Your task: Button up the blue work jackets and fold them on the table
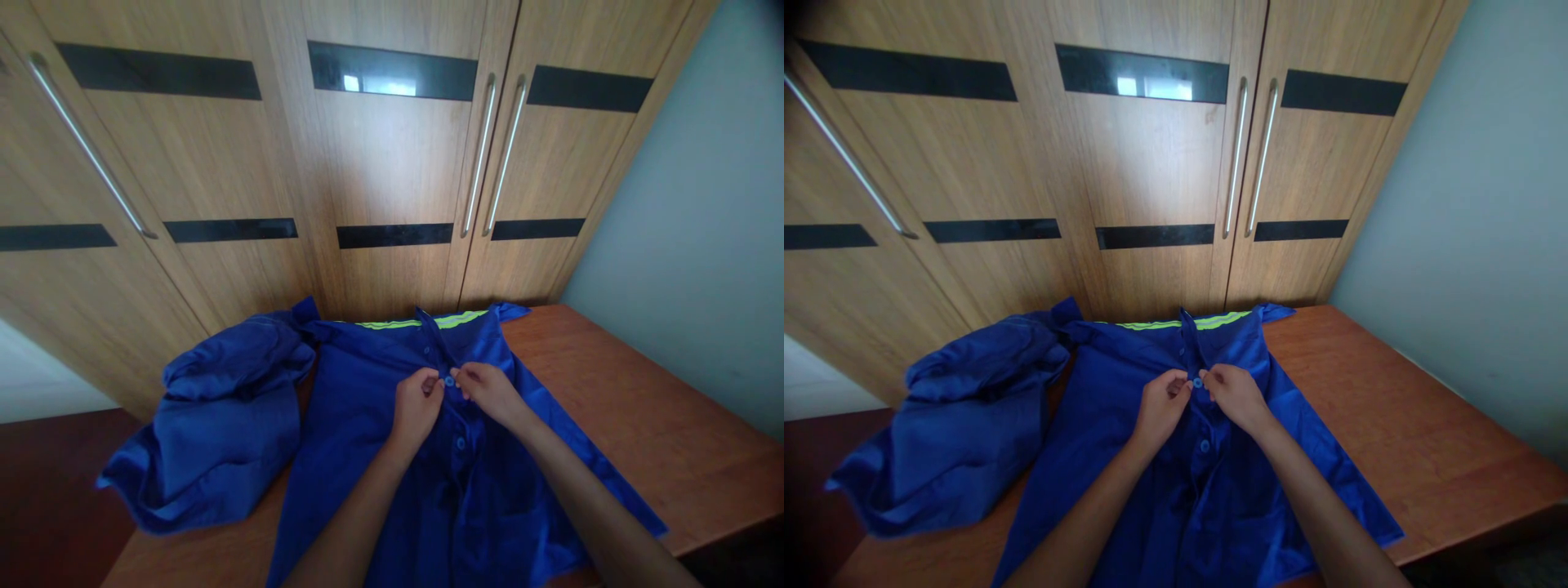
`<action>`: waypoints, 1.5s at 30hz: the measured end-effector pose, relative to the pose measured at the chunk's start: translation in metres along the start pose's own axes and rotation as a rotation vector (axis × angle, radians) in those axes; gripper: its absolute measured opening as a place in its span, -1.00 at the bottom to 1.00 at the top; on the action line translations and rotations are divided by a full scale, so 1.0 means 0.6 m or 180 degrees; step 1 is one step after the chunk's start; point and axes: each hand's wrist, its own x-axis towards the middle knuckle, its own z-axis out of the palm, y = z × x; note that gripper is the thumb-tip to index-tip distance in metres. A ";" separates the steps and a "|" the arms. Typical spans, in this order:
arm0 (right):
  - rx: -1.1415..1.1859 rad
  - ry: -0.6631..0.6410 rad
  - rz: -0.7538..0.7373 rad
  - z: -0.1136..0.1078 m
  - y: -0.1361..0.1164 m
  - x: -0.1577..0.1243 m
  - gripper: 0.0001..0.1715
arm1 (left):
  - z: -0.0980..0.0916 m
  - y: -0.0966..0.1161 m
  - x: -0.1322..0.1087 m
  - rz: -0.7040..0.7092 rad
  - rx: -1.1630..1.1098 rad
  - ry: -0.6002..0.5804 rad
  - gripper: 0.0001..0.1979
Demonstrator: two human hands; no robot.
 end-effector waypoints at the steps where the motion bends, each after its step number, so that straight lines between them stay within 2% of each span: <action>1: -0.0402 0.0197 -0.0037 -0.004 -0.003 0.003 -0.61 | 0.000 -0.001 0.000 0.0006 0.0065 -0.0045 -0.86; 4: -0.1183 0.0659 -0.0285 -0.008 -0.014 0.020 -0.76 | -0.003 -0.003 0.001 0.0055 0.0298 -0.0291 -0.86; 6: -0.1404 0.0533 -0.0394 -0.002 -0.018 0.039 -0.71 | -0.010 -0.005 0.003 0.0100 0.0474 -0.0505 -0.86; 9: -0.1680 0.0305 -0.0109 0.006 -0.010 0.071 -0.73 | -0.023 -0.007 0.006 0.0146 0.0742 -0.0765 -0.86; 11: -0.1769 0.0361 0.0080 0.008 0.001 0.088 -0.74 | -0.028 -0.007 0.006 0.0148 0.0919 -0.0854 -0.86; 13: -0.1807 0.0475 0.0058 0.011 0.011 0.098 -0.68 | -0.030 -0.006 0.005 0.0157 0.1095 -0.0880 -0.86; 14: -0.1804 0.0489 -0.0103 0.014 0.016 0.101 -0.65 | -0.030 -0.004 0.005 0.0174 0.1181 -0.0868 -0.86; 17: -0.1482 0.0355 -0.0999 0.030 0.025 0.104 -0.59 | -0.037 0.005 0.009 0.0260 0.1403 -0.0742 -0.85; 19: -0.1080 0.0284 -0.1303 0.044 0.027 0.104 -0.60 | -0.048 0.012 0.019 0.0384 0.1526 -0.0506 -0.81; 21: -0.0838 0.0289 -0.1162 0.056 0.027 0.102 -0.68 | -0.062 0.017 0.035 0.0533 0.1610 -0.0192 -0.78; 23: -0.0861 0.0310 -0.0893 0.063 0.024 0.099 -0.85 | -0.072 0.019 0.056 0.0607 0.1738 -0.0043 -0.77; 24: -0.0920 0.0307 -0.0769 0.065 0.022 0.097 -0.87 | -0.073 0.018 0.067 0.0588 0.1848 -0.0095 -0.76; 27: -0.0951 0.0185 -0.0359 0.067 0.016 0.091 -0.75 | -0.063 0.007 0.099 0.0477 0.2206 -0.0465 -0.77; 30: -0.0809 0.0060 -0.0098 0.066 0.021 0.089 -0.83 | -0.042 -0.010 0.119 0.0369 0.2302 -0.0726 -0.89; 33: -0.0599 0.0124 0.0102 0.065 0.038 0.093 -0.83 | -0.024 -0.026 0.126 0.0208 0.2311 -0.0780 -0.96; 39: 0.0445 0.0369 0.0234 0.064 0.067 0.107 -0.87 | -0.015 -0.049 0.125 0.0075 0.1913 -0.0542 -0.95; 45: 0.1593 0.0575 0.0200 0.060 0.062 0.108 -0.66 | -0.018 -0.060 0.121 0.0186 0.1152 -0.0253 -0.94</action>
